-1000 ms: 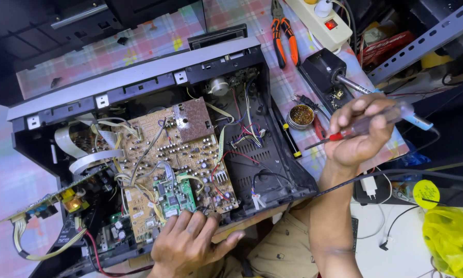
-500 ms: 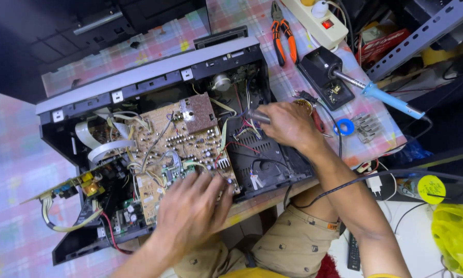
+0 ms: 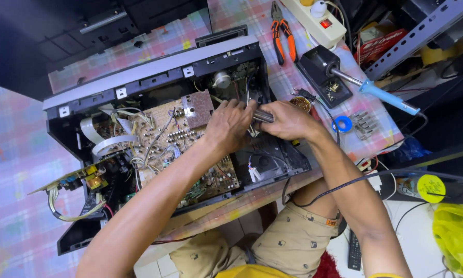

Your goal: Unfastening screws from the internal components of an electronic device using a manual screwdriver

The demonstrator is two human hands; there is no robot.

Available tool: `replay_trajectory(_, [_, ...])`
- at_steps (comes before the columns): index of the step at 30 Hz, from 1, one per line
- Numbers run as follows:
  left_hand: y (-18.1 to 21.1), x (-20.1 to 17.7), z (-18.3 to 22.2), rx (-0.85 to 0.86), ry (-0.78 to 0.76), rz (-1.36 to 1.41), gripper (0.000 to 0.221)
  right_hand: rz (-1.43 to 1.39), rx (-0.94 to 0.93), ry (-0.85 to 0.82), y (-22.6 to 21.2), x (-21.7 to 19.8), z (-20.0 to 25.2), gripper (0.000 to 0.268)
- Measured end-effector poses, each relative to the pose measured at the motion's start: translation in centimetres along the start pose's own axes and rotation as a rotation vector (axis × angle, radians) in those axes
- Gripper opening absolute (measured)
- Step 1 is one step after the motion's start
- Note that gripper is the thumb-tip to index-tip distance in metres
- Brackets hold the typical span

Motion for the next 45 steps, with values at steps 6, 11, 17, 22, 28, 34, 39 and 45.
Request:
replay_trajectory(6, [-2.1, -0.6, 0.2, -0.072, 0.088, 0.07, 0.024, 0.022, -0.046, 0.113, -3.7, -2.1, 2.5, 0.017])
replay_trajectory(11, [-6.9, -2.2, 1.5, -0.179, 0.326, 0.245, 0.016, 0.136, -0.04, 0.221, -1.8, -1.9, 1.0, 0.01])
replay_trajectory(17, [-9.7, -4.1, 3.3, -0.319, 0.422, 0.281, 0.017, 0.3, -0.071, 0.22, -0.7, 0.6, -1.2, 0.014])
replay_trajectory(22, [-9.3, -4.4, 2.8, -0.316, 0.398, 0.164, 0.012, 0.417, -0.049, 0.219, 0.5, 1.4, -2.6, 0.016])
replay_trajectory(28, [-8.4, -4.0, 2.9, -0.26, 0.346, 0.087, 0.006, 0.523, -0.138, 0.282, 1.0, 0.8, -0.8, 0.022])
replay_trajectory(34, [-6.2, -2.5, 2.6, -0.134, 0.449, 0.049, 0.019, 0.359, 0.013, 0.416, -2.0, -5.9, 8.1, 0.024])
replay_trajectory(39, [-4.3, -3.1, 2.4, -0.041, 0.369, 0.084, 0.019, 0.19, 0.179, 0.437, -0.9, -6.1, 11.4, 0.02])
replay_trajectory(45, [-3.6, -1.9, 2.2, 0.004, 0.254, 0.088, 0.021, 0.176, 0.197, 0.352, 4.5, -1.9, 8.8, 0.013])
Point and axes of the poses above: each hand's wrist, its own z-axis away from the middle knuckle, its own x-axis out of the palm, y = z × x, the point moved 5 cm from there along -z, towards the middle knuckle, and after that the axes turned 11 degrees about -z, right-handed, at the moved point
